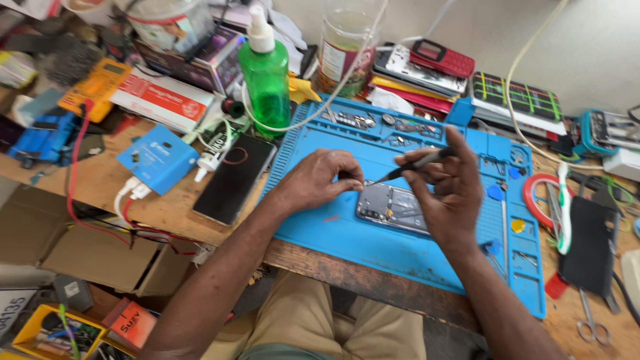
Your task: The person uses a screwdriver to remove screws from a disassembled smartphone on a blue mat, then connects a charging cable to test the device. They continue to unscrew and remove internal components from the phone.
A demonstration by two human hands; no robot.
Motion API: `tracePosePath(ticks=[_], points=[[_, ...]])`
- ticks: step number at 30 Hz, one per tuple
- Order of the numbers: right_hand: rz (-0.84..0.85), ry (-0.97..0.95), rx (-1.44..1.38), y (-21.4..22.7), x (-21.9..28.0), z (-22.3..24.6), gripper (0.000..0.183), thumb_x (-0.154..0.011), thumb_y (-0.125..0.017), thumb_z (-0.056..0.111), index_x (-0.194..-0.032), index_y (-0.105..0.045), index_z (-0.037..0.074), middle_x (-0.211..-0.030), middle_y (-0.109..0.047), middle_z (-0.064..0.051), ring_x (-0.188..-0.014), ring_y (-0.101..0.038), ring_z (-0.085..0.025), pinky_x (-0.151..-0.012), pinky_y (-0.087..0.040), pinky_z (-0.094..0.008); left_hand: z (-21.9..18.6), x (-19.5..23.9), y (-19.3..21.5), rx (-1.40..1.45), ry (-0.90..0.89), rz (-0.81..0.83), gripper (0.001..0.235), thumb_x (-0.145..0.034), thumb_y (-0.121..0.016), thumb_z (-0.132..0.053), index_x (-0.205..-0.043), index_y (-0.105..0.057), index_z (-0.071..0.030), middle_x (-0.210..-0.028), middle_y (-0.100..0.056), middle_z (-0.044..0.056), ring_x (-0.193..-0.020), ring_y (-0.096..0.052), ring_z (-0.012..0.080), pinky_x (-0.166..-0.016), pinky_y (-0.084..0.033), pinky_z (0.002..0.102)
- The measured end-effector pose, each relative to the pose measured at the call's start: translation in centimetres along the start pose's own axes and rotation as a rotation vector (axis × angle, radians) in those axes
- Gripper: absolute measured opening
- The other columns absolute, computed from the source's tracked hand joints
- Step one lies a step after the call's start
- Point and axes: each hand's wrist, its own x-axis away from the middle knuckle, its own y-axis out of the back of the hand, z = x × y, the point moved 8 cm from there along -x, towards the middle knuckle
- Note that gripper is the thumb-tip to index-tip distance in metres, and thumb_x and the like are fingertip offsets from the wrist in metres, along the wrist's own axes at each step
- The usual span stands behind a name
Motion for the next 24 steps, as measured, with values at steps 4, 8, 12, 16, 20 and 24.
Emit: tracePosePath(ticks=[4,8,12,16,20,24], points=[[-0.044,0.069,0.037,1.7,-0.6,0.3,0.079,-0.102,-0.066,-0.017,-0.165,-0.028,0.011,-0.124,-0.067,-0.016,-0.117,-0.072,-0.025,-0.102,-0.063,-0.035,1.8,0.5,3.1,-0.258,0.108,-0.132,0.013,-0.083,-0.078,-0.018,-0.089,-0.075,-0.007,-0.093,-0.073,0.009,-0.09,-0.071,0.0295,-0.078,-0.055,0.043],[-0.076,0.092,0.152,3.2,-1.1,-0.1,0.075,-0.105,-0.068,-0.015,-0.164,-0.028,0.01,-0.123,-0.067,-0.016,-0.116,-0.072,-0.023,-0.099,-0.063,-0.033,1.4,1.1,3.1,-0.363,0.066,-0.115,0.01,-0.084,-0.077,-0.013,-0.091,-0.074,-0.007,-0.092,-0.07,0.01,-0.093,-0.069,0.0334,-0.078,-0.054,0.047],[-0.131,0.104,0.255,4.9,-1.4,-0.4,0.077,-0.106,-0.069,-0.013,-0.167,-0.029,0.012,-0.122,-0.068,-0.016,-0.112,-0.072,-0.021,-0.092,-0.064,-0.031,-2.2,-0.1,1.4,-0.337,-0.174,0.007,0.033,-0.076,-0.082,-0.014,-0.106,-0.071,-0.012,-0.102,-0.069,0.007,-0.103,-0.065,0.0327,-0.088,-0.051,0.046],[-0.175,0.075,0.291,6.2,-1.8,-1.0,0.077,-0.105,-0.069,-0.012,-0.167,-0.03,0.011,-0.123,-0.067,-0.016,-0.113,-0.074,-0.021,-0.098,-0.066,-0.034,-5.2,-2.2,-1.9,-0.344,-0.343,0.439,0.068,-0.059,-0.092,-0.021,-0.12,-0.063,-0.015,-0.108,-0.063,0.007,-0.111,-0.059,0.0312,-0.093,-0.046,0.046],[-0.166,0.09,0.317,6.5,-2.0,-1.1,0.078,-0.104,-0.07,-0.011,-0.167,-0.03,0.012,-0.125,-0.069,-0.015,-0.115,-0.075,-0.022,-0.097,-0.066,-0.034,-6.2,-4.6,-4.4,-0.571,-0.438,0.68,0.075,-0.055,-0.095,-0.022,-0.122,-0.062,-0.019,-0.106,-0.06,0.008,-0.11,-0.059,0.0306,-0.089,-0.047,0.048],[-0.169,0.088,0.337,6.8,-2.1,-1.3,0.078,-0.104,-0.071,-0.01,-0.166,-0.03,0.013,-0.123,-0.07,-0.014,-0.114,-0.076,-0.023,-0.096,-0.067,-0.034,-6.4,-5.6,-6.1,-0.623,-0.479,0.795,0.067,-0.053,-0.096,-0.021,-0.113,-0.065,-0.022,-0.107,-0.062,0.004,-0.112,-0.06,0.0286,-0.087,-0.051,0.047]])
